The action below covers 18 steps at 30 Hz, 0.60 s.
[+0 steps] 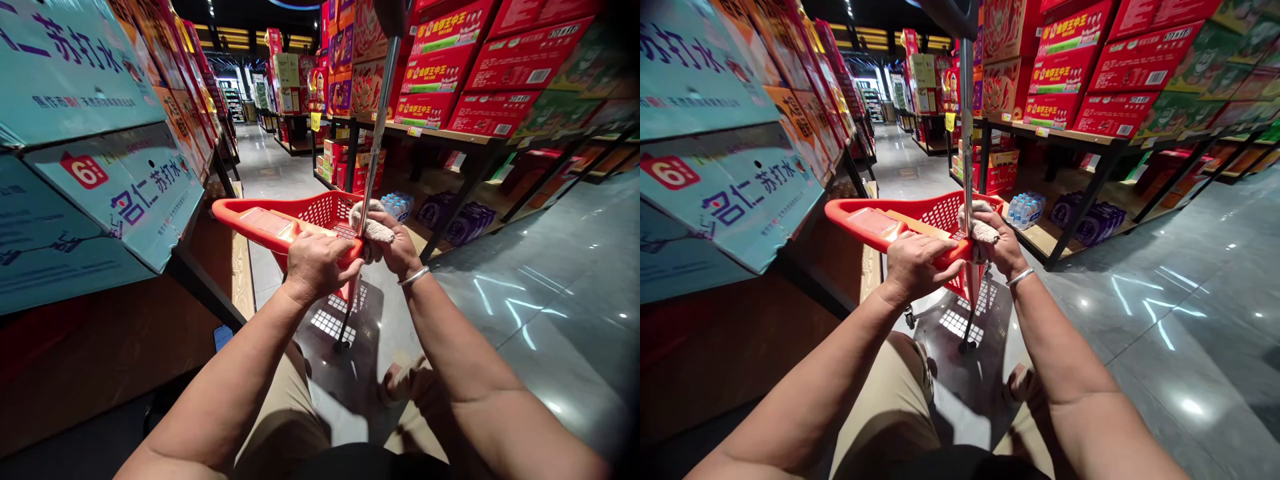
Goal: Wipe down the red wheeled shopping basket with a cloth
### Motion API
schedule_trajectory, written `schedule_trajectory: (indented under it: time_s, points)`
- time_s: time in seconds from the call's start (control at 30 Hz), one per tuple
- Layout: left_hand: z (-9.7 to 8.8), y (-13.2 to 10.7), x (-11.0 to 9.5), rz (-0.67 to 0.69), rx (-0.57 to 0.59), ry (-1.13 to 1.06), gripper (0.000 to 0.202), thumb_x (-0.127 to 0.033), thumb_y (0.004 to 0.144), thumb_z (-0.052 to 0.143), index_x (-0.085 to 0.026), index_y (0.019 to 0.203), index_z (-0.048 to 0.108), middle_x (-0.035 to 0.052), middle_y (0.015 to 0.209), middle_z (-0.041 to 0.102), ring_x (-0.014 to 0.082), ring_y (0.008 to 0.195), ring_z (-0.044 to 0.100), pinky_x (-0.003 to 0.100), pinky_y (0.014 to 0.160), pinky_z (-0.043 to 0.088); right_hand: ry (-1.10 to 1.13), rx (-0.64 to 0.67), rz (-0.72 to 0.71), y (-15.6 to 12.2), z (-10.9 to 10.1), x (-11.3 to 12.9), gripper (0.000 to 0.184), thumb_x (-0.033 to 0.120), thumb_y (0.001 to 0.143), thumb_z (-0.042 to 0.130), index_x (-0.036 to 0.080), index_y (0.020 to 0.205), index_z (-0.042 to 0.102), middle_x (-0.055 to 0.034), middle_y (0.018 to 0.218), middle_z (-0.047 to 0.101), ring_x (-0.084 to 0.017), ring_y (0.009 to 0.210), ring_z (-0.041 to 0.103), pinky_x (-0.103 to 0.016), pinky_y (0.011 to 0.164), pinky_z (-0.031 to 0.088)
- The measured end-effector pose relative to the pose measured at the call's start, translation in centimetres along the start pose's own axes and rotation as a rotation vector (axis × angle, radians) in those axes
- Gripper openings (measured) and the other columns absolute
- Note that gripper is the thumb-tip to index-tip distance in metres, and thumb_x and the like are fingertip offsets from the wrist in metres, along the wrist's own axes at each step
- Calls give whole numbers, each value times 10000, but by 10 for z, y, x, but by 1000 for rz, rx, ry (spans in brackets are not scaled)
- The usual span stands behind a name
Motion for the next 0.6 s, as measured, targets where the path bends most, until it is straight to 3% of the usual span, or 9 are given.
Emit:
schedule_trajectory:
  time_s: [0.07, 0.13, 0.3, 0.4, 0.6]
  points:
    - [0, 1, 2, 6, 9, -23, 274, -481, 861, 683, -271, 984, 809, 29, 881, 831, 248, 815, 770, 385, 794, 486, -52, 143, 2, 3, 11, 12, 360, 498, 793, 831, 245, 1041, 771, -66, 1180, 737, -242, 1050, 697, -409, 900, 616]
    - [1, 1, 7, 6, 41, -50, 285, -485, 854, 682, -268, 983, 813, 32, 883, 830, 246, 823, 772, 383, 799, 487, -117, 206, -11, 2, 11, 15, 352, 544, 842, 784, 236, 1012, 783, -78, 1199, 738, -250, 1038, 698, -428, 901, 616]
    - [1, 4, 27, -24, 109, -140, 298, -472, 817, 707, -263, 995, 822, 24, 902, 833, 233, 827, 760, 383, 849, 497, -376, 208, -204, 4, -13, 5, 330, 554, 942, 659, 259, 966, 804, -56, 1249, 723, -254, 1156, 653, -475, 1100, 511]
    - [-2, 5, 38, -35, 124, -195, 270, -435, 794, 724, -265, 980, 820, 11, 904, 828, 218, 831, 729, 390, 913, 490, -515, 199, -265, 5, -19, 4, 297, 523, 957, 642, 283, 1002, 810, -56, 1222, 726, -255, 1190, 638, -497, 1143, 468]
    - [-10, 2, 58, -30, 103, -185, 209, -435, 779, 730, -290, 908, 811, 9, 965, 803, 254, 1057, 649, 455, 1101, 366, -478, 280, -260, -8, 13, 24, 276, 414, 920, 724, 277, 1158, 752, -75, 1366, 651, -236, 1319, 598, -464, 1191, 454]
Point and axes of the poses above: each hand's wrist, its own y-axis towards the middle knuckle, its own z-axis out of the palm, x = y × z, the point moved 7 cm from there along y, towards the middle knuckle
